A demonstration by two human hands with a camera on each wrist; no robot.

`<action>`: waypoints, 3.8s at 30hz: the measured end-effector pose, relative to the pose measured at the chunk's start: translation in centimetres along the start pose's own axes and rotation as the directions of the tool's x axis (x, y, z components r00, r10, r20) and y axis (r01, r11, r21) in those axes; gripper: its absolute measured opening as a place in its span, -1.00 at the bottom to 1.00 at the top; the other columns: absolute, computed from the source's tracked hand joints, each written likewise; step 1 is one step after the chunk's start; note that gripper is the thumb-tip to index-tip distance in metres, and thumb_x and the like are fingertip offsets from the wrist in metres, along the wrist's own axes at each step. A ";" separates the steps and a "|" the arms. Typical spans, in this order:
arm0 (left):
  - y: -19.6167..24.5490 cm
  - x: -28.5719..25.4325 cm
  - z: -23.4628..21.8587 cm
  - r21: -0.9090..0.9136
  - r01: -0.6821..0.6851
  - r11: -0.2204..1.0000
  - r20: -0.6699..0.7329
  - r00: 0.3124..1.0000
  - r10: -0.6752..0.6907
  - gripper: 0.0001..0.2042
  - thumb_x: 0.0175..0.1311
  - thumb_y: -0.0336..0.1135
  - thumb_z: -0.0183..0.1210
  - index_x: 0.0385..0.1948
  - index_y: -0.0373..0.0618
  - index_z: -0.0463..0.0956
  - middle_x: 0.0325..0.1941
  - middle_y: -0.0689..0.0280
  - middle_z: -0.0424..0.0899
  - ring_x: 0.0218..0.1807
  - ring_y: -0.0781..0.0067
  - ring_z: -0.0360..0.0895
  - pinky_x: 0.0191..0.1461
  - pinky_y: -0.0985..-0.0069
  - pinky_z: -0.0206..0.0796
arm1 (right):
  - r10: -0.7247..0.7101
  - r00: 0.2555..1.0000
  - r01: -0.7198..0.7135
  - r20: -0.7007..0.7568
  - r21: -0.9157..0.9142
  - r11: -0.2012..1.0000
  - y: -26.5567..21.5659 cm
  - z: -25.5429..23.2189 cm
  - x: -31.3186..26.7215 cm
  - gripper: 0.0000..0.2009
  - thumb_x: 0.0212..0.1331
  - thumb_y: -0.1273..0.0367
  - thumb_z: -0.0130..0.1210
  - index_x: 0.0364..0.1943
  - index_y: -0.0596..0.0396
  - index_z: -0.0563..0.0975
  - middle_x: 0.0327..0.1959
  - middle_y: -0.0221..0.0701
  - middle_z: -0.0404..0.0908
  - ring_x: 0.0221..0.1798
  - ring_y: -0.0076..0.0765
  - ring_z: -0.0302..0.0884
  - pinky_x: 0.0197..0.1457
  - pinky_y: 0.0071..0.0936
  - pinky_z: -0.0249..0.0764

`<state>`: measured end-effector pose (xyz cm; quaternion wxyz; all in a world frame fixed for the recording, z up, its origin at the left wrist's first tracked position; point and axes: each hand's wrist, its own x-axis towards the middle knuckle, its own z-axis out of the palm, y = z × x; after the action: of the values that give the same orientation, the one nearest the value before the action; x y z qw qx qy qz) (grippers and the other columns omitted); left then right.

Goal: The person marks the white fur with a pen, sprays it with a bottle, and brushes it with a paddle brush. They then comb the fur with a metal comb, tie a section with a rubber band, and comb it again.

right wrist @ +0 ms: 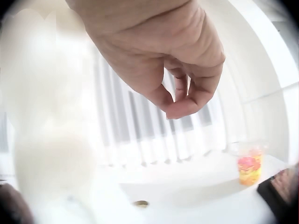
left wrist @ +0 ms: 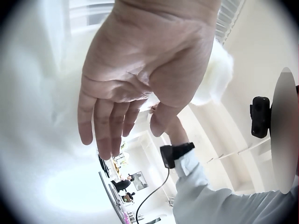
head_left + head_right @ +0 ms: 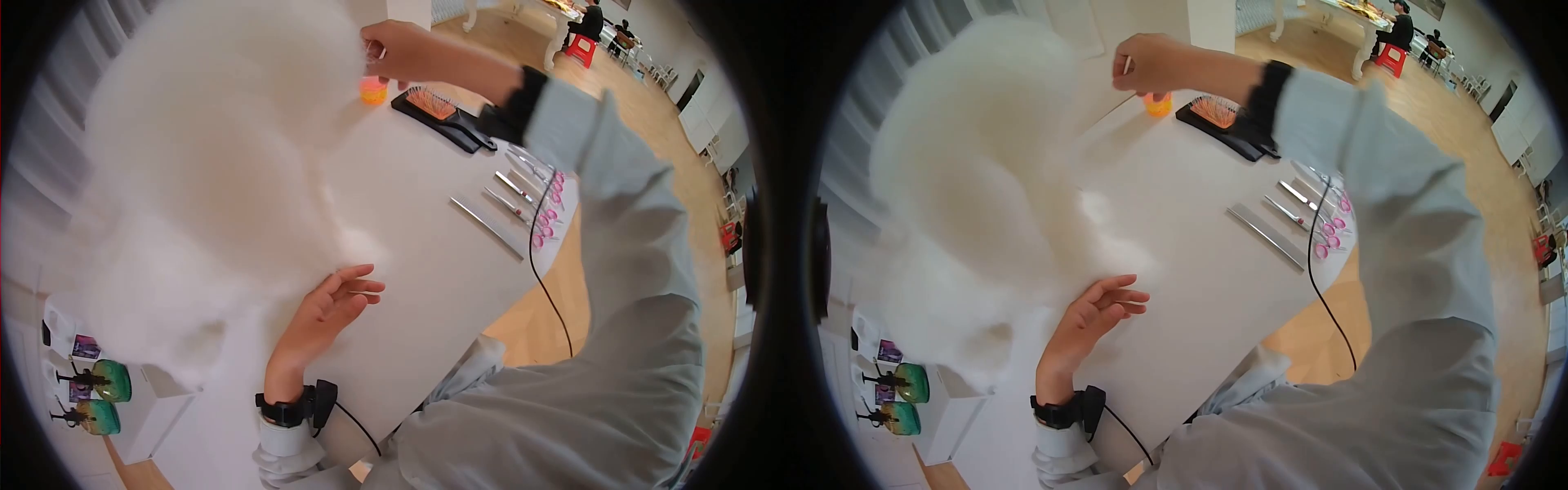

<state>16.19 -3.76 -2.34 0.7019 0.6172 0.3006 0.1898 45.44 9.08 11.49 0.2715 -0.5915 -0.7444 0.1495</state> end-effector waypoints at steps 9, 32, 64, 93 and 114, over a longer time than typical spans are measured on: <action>-0.2 -0.1 -0.3 -0.021 0.004 1.000 0.016 1.000 -0.004 -0.61 0.42 -0.34 0.03 0.25 -0.14 0.32 0.10 0.21 0.59 0.14 0.35 0.52 0.24 0.42 0.27 | 0.123 0.943 -0.260 -0.310 -0.451 0.854 21.4 4.3 13.2 -0.89 -0.10 0.43 0.11 -0.58 0.09 0.66 -0.57 -0.21 0.66 -0.49 -0.10 0.66 -0.38 -0.17 0.60; 0.2 0.3 -0.1 -0.021 0.041 0.999 0.015 0.999 -0.041 -0.54 0.39 -0.22 0.11 0.27 -0.16 0.30 0.11 0.18 0.59 0.14 0.30 0.54 0.22 0.36 0.31 | 0.637 0.741 -0.511 -0.211 0.438 0.740 17.2 4.8 10.5 -0.76 0.07 0.41 0.20 -0.41 0.41 0.52 -0.54 -0.25 0.58 -0.58 -0.36 0.59 -0.48 -0.42 0.67; 0.5 0.2 0.1 -0.009 0.045 0.999 0.020 0.999 -0.045 -0.53 0.39 -0.23 0.10 0.28 -0.15 0.28 0.13 0.16 0.57 0.15 0.28 0.53 0.24 0.35 0.29 | 0.570 0.816 -0.325 -0.098 0.738 0.592 17.6 5.8 9.7 -0.79 0.18 0.48 0.17 -0.32 0.46 0.45 -0.35 -0.18 0.57 -0.41 -0.27 0.70 -0.41 -0.56 0.70; 0.0 0.0 -0.2 -0.034 0.033 0.999 0.049 0.998 -0.032 -0.55 0.42 -0.32 0.06 0.30 -0.18 0.24 0.12 0.20 0.55 0.15 0.39 0.49 0.23 0.43 0.31 | 0.032 0.947 0.055 0.319 -0.259 0.964 11.9 7.9 1.3 -0.76 -0.04 0.24 0.32 -0.39 0.11 0.62 -0.42 -0.39 0.64 -0.37 -0.41 0.55 -0.32 -0.42 0.45; -0.1 0.2 -0.4 -0.014 0.052 0.999 0.030 0.998 -0.051 -0.55 0.39 -0.22 0.11 0.27 -0.13 0.31 0.12 0.22 0.59 0.15 0.32 0.54 0.19 0.39 0.32 | 0.171 0.972 -0.214 -0.162 -0.311 0.926 17.6 5.9 13.2 -0.77 -0.11 0.30 0.22 -0.37 0.13 0.66 -0.39 -0.16 0.68 -0.25 -0.04 0.66 -0.19 -0.25 0.56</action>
<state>16.12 -3.34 -2.49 0.7156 0.6067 0.3045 0.1648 54.07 26.86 0.17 0.2025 -0.7071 -0.6775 0.0111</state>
